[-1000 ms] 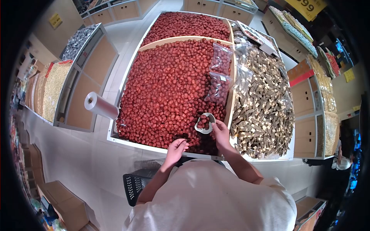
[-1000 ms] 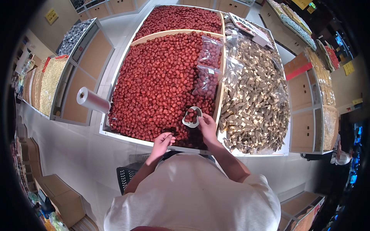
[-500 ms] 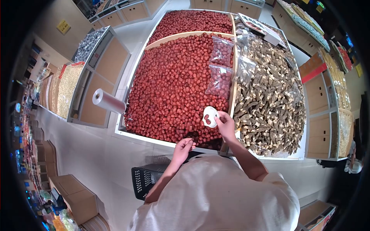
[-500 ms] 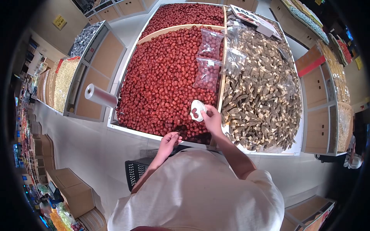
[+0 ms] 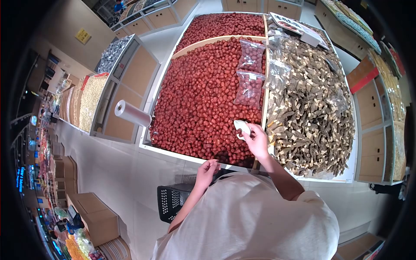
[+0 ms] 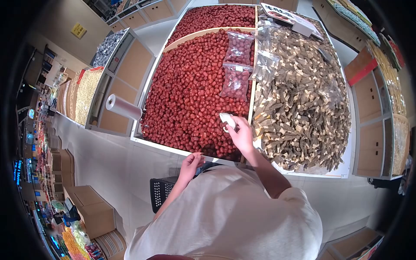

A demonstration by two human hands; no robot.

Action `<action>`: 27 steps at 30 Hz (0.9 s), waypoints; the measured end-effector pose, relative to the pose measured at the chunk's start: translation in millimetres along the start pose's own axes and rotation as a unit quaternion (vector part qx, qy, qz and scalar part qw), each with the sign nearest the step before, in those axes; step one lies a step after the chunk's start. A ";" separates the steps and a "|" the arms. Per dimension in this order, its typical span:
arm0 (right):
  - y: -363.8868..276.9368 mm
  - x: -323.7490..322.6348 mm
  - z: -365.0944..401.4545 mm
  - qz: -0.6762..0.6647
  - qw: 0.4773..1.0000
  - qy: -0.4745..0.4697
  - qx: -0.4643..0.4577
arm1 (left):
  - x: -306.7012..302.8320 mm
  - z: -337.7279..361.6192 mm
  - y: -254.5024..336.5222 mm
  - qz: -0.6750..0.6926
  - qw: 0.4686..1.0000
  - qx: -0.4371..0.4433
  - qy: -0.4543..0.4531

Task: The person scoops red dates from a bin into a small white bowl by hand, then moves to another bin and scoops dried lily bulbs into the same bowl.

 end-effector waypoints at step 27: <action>48.4 49.0 -45.0 0.218 0.963 -0.129 0.096 | 34.9 -19.0 25.0 -0.035 0.997 0.041 -0.047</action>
Point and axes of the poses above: each hand's wrist, its own z-axis away from the middle knuckle, its own x-axis out of the palm, y = z × x, the point moved 10 cm from there along -z, towards the middle knuckle, and after that the axes turned 4 degrees about y, right-handed, at the moved point
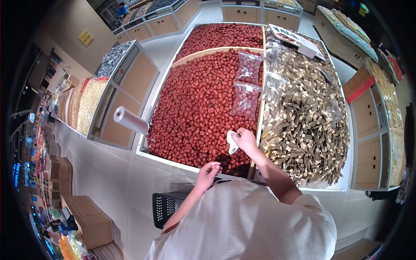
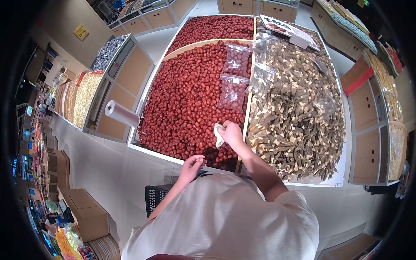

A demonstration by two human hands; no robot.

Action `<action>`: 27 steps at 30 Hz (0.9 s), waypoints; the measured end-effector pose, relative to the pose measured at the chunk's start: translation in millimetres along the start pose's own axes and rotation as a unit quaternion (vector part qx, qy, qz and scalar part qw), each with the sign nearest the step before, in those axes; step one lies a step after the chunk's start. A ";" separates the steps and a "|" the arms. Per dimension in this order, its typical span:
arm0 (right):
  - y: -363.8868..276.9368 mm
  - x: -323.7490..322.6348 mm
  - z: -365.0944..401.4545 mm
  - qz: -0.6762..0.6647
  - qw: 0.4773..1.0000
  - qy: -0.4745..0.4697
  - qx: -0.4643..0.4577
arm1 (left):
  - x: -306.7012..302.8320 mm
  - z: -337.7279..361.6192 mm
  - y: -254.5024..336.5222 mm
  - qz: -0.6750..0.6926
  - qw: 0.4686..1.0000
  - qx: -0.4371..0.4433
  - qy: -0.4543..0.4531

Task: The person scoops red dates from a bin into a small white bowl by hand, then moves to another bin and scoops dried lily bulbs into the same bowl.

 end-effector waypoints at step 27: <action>0.2 27.5 58.7 0.011 0.995 -0.095 -0.019 | -2.9 1.0 -10.8 0.019 1.000 -0.003 -0.002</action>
Point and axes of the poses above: each hand's wrist, its own z-axis away from the middle knuckle, its own x-axis out of the palm, y = z × x, the point moved 10 cm from there along -z, towards the middle knuckle, and after that the axes turned 4 degrees about y, right-handed, at the moved point
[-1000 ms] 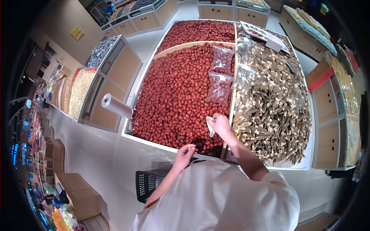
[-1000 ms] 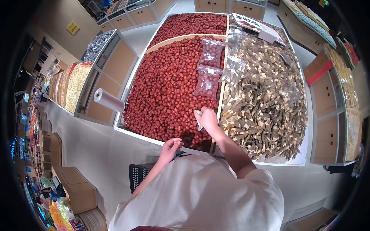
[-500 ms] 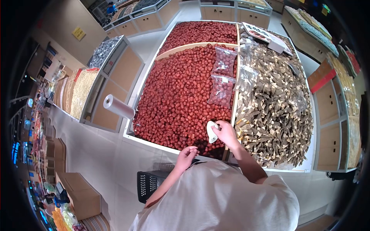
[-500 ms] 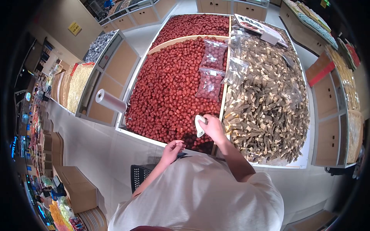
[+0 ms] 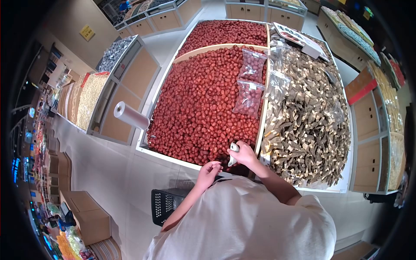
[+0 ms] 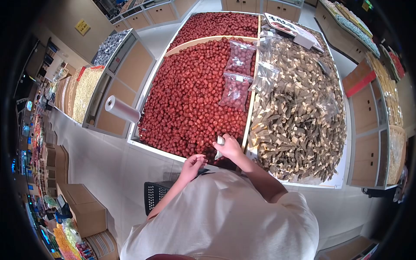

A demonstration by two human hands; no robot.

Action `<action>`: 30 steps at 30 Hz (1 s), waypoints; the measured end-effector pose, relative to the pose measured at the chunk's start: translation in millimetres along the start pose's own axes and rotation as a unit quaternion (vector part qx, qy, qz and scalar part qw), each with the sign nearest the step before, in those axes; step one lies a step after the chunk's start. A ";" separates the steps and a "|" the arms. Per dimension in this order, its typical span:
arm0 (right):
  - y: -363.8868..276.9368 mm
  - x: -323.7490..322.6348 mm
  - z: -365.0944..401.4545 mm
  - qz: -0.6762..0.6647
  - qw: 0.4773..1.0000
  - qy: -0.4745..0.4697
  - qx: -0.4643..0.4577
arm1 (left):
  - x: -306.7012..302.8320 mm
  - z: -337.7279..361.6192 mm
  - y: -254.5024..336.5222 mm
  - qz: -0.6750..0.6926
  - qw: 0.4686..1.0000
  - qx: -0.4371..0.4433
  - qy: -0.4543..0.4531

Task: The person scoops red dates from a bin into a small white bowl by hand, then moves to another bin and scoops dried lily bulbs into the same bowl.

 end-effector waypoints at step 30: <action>-16.5 -53.1 5.4 -0.134 0.966 0.200 -0.096 | -1.9 1.2 -4.7 0.007 1.000 -0.016 0.000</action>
Point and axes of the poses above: each hand's wrist, its own z-axis away from the middle knuckle, its own x-axis out of the palm, y = z × x, the point moved 10 cm from there along -z, towards the middle knuckle, and after that the axes turned 4 degrees about y, right-handed, at the moved point
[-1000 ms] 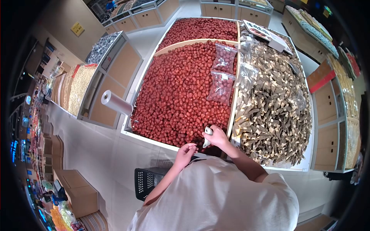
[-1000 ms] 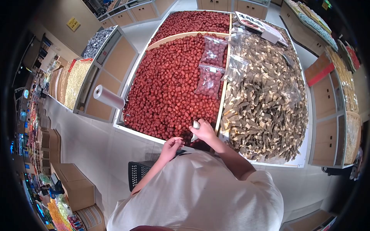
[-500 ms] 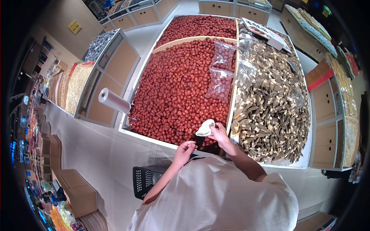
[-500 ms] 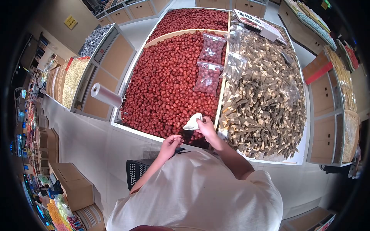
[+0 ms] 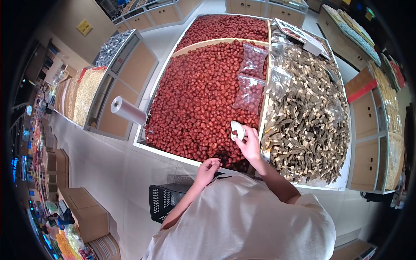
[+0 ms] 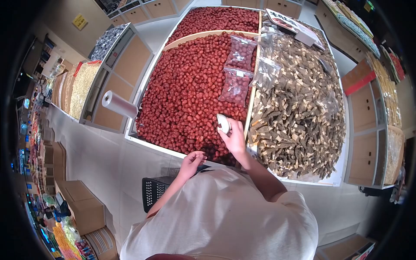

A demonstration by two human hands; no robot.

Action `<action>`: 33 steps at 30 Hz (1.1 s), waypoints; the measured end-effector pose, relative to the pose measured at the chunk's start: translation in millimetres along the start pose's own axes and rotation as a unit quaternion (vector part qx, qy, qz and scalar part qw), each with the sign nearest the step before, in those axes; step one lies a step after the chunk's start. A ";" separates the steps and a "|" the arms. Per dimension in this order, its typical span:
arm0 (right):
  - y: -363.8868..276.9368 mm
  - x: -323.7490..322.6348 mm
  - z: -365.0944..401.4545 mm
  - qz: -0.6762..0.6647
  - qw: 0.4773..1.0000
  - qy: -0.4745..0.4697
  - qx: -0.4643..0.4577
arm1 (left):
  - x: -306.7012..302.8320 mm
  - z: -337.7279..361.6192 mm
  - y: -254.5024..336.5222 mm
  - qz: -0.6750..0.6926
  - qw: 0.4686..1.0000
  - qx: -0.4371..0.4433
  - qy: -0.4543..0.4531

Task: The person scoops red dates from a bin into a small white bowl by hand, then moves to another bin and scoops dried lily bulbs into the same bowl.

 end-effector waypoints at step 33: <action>35.1 41.1 5.2 -0.410 0.831 -0.097 0.363 | 51.2 -122.0 71.2 0.065 0.998 -0.011 -0.001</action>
Point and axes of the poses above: each hand's wrist, its own z-axis away from the middle knuckle, its own x-axis out of the palm, y = z × x, the point moved 10 cm from there along -z, towards the middle knuckle, and after that the axes turned 4 degrees about y, right-handed, at the moved point
